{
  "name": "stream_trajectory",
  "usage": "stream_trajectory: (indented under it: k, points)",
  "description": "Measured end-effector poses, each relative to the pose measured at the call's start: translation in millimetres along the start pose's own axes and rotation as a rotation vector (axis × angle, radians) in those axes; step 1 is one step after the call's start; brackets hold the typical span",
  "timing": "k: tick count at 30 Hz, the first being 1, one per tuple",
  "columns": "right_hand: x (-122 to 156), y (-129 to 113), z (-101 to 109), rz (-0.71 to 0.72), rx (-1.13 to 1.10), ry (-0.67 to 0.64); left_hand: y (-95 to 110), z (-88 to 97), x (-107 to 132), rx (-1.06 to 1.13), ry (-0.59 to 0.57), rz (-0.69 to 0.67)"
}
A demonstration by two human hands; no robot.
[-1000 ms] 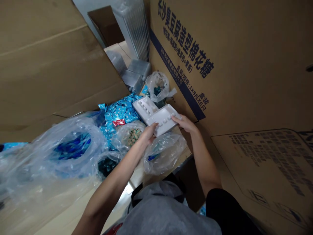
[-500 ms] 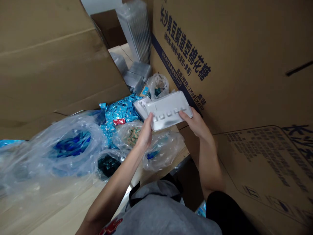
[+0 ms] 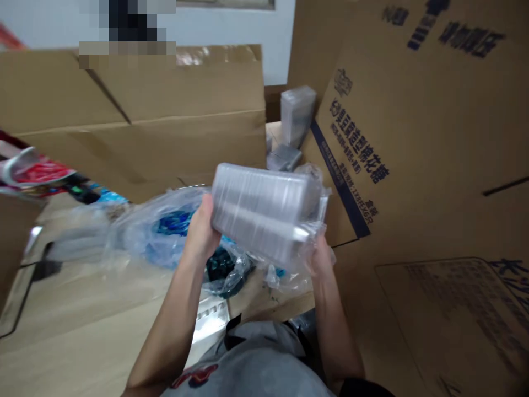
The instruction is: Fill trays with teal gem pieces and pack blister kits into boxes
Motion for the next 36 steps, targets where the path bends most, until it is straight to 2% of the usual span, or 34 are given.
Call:
stream_trajectory:
  k: [2,4,7,10,12,13,15,18,21,23,27,29,31,34,36]
  points:
    - [8,2,-26,-0.026,0.006,-0.082,-9,35.0,2,0.115,0.043,0.171]
    - [22,-4,-49,-0.048,0.033,-0.199,-16,69.7,12,0.259,0.107,0.279]
    - [47,-24,-74,0.043,0.191,-0.416,-22,115.3,32,0.510,0.240,0.387]
    - [68,-44,-93,0.238,0.396,-0.675,-21,151.3,52,0.634,0.301,0.333]
    - [76,-50,-104,0.309,0.456,-0.818,-22,171.4,64,0.677,0.326,0.273]
    - [77,-51,-109,0.341,0.475,-0.854,-23,180.2,69,0.702,0.335,0.253]
    - [77,-53,-118,0.432,0.502,-0.833,-27,194.5,80,0.746,0.337,0.251]
    - [74,-59,-133,0.623,0.463,-0.750,-37,206.6,94,0.786,0.319,0.338]
    - [75,-65,-147,0.701,0.403,-0.826,-45,208.5,103,0.802,0.280,0.471]
    - [75,-66,-154,0.664,0.393,-0.846,-44,207.6,106,0.810,0.245,0.541]
    - [69,-57,-155,0.549,0.334,-0.759,-29,209.6,112,0.831,0.207,0.580]
    - [62,-48,-152,0.506,0.348,-0.701,-21,211.1,117,0.811,0.199,0.546]
    - [55,-37,-148,0.430,0.361,-0.698,-16,211.0,122,0.724,0.216,0.470]
    - [50,-21,-143,0.292,0.343,-0.792,-14,207.2,128,0.585,0.288,0.353]
    - [54,-14,-142,0.267,0.360,-0.832,-17,205.9,127,0.548,0.371,0.339]
Point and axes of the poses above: each hand's wrist, its own x-axis away from the middle knuckle, its own z-axis out of the back of the hand, y = z × x, the point moved 2 cm from there along -x, towards the middle knuckle, and after that the axes turned 12 degrees about x, right-handed, at the moved point
